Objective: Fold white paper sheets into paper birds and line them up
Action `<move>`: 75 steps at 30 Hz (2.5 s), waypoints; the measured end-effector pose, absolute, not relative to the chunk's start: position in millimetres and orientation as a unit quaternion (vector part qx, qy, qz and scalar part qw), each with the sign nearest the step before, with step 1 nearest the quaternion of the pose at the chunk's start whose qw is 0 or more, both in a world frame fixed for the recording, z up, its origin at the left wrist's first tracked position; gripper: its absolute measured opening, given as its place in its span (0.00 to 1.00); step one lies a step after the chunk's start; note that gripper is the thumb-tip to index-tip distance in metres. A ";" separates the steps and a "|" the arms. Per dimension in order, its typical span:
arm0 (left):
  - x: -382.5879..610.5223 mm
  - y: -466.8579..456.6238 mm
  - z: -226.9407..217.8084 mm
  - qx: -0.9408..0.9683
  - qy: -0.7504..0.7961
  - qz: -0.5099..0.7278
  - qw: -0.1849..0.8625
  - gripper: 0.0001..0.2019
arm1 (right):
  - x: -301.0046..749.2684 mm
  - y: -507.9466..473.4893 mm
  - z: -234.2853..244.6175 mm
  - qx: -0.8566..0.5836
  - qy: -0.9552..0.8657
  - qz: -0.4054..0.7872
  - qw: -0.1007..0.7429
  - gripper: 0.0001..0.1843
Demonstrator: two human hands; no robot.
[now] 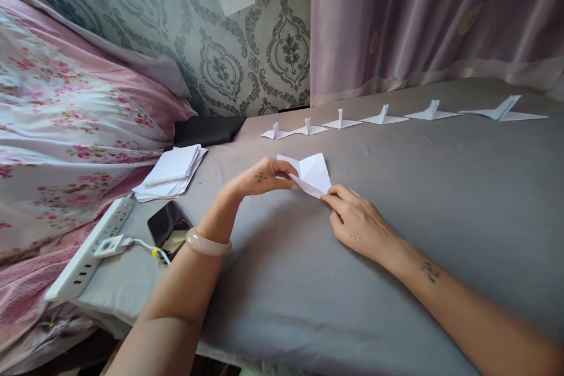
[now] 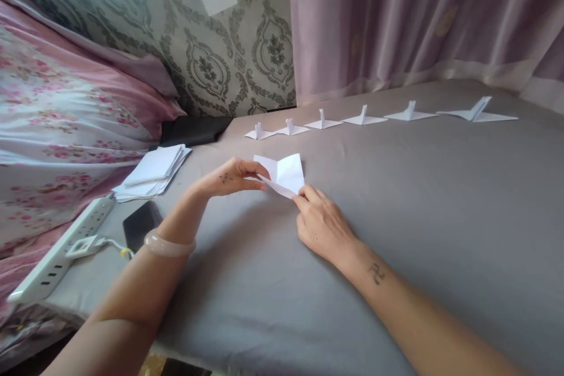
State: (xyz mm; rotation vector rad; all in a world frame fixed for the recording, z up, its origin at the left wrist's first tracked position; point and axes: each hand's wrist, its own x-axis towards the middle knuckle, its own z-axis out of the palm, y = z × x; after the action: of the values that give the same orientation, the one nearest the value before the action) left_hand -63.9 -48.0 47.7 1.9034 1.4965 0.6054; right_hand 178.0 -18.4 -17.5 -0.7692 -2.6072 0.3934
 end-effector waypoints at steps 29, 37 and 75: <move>-36.1 -31.8 28.3 0.738 0.497 0.357 0.286 0.12 | 167.2 -14.6 -18.0 -0.289 -0.932 0.128 0.179 0.32; -44.1 -44.3 43.6 0.741 0.568 0.290 0.213 0.12 | 168.1 -14.9 -19.0 -0.277 -0.941 0.101 0.169 0.30; -48.6 -80.2 -10.7 0.775 0.591 0.223 0.023 0.08 | 185.3 -17.8 -9.8 -0.226 -0.938 -0.002 0.265 0.06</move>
State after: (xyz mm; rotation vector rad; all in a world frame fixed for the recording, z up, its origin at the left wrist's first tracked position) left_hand -48.6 -80.2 -10.7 2.3991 1.8312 0.6911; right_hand 185.3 -17.8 -9.8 -0.6099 -2.5338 -0.0066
